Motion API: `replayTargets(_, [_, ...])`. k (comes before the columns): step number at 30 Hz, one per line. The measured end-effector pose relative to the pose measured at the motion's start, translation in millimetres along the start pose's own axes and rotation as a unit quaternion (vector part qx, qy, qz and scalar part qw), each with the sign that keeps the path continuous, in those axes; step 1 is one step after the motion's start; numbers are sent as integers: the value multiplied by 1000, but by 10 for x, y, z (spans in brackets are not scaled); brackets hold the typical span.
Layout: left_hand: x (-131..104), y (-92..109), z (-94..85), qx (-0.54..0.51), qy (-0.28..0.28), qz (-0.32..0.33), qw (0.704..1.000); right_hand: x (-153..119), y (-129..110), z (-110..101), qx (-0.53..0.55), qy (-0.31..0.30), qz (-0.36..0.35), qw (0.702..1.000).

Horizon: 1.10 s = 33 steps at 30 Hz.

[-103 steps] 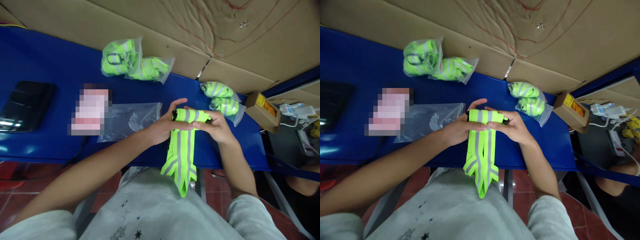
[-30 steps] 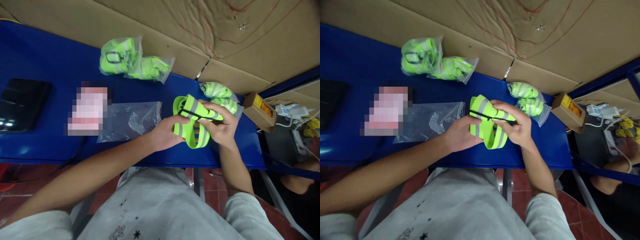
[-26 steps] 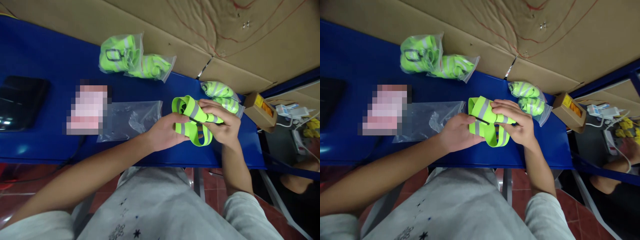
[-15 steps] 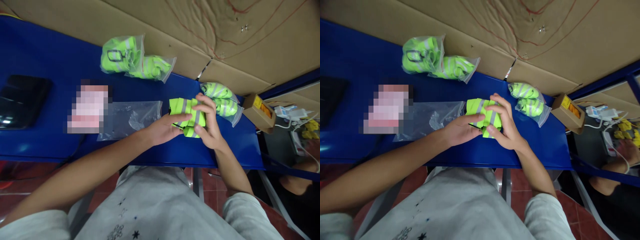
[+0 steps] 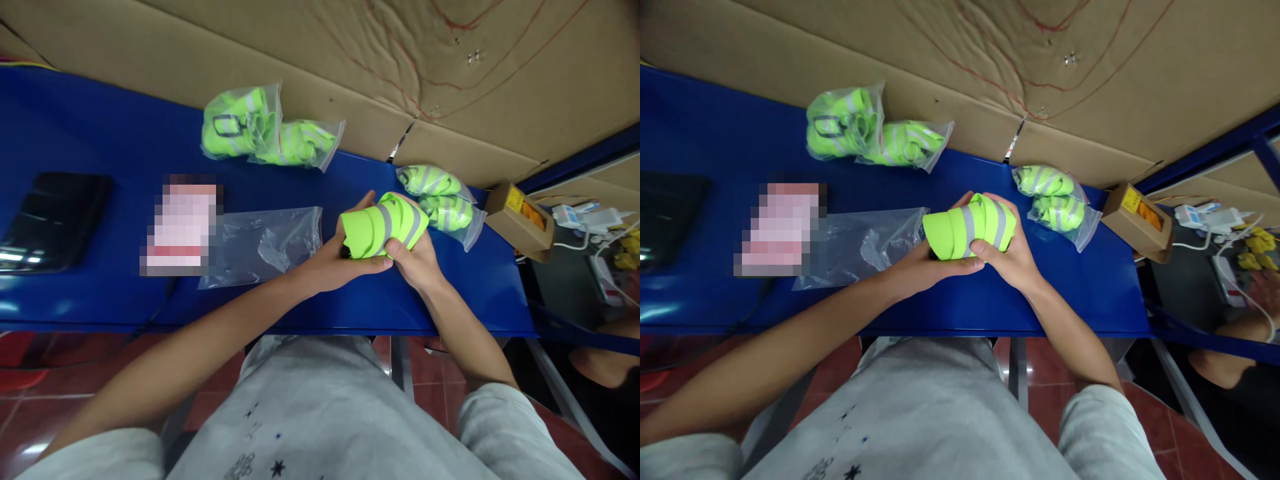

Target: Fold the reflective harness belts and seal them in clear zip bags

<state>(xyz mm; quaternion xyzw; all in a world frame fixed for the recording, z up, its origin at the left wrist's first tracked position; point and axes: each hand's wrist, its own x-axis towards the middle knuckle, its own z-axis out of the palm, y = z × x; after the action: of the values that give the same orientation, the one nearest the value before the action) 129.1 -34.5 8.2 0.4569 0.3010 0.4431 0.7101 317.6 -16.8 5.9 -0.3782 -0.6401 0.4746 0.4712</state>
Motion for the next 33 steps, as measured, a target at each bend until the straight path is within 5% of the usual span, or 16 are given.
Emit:
replayTargets(3, [5, 1, 16, 185, 22, 115, 976, -24, -60, -50, -16, 15, 12, 1000])
replayTargets(8, [-166, 271, -73, 346, -37, 132, 928, -69, -203, 50, 59, 79, 96, 990])
replayTargets(10, [-276, 425, -265, 499, -79, 136, 852, -49, -239, 100, 94, 104, 133, 981])
replayTargets(13, [-379, 536, -636, 688, -56, 89, 718, 16, -217, 134, 113, 120, 167, 972])
replayTargets(16, [-378, 500, -836, 755, -42, 18, 654, 69, -128, 157, 120, 120, 208, 963])
replayTargets(21, [-315, 400, -619, 776, 38, 81, 625, 85, -14, 189, 119, 98, 248, 957])
replayTargets(25, [-311, 286, -475, 798, 45, 131, 587, 86, 29, 132, 24, 52, 226, 972])
replayTargets(33, [-168, 181, -481, 780, 19, 166, 603, 114, 11, 34, -66, 28, 115, 991])
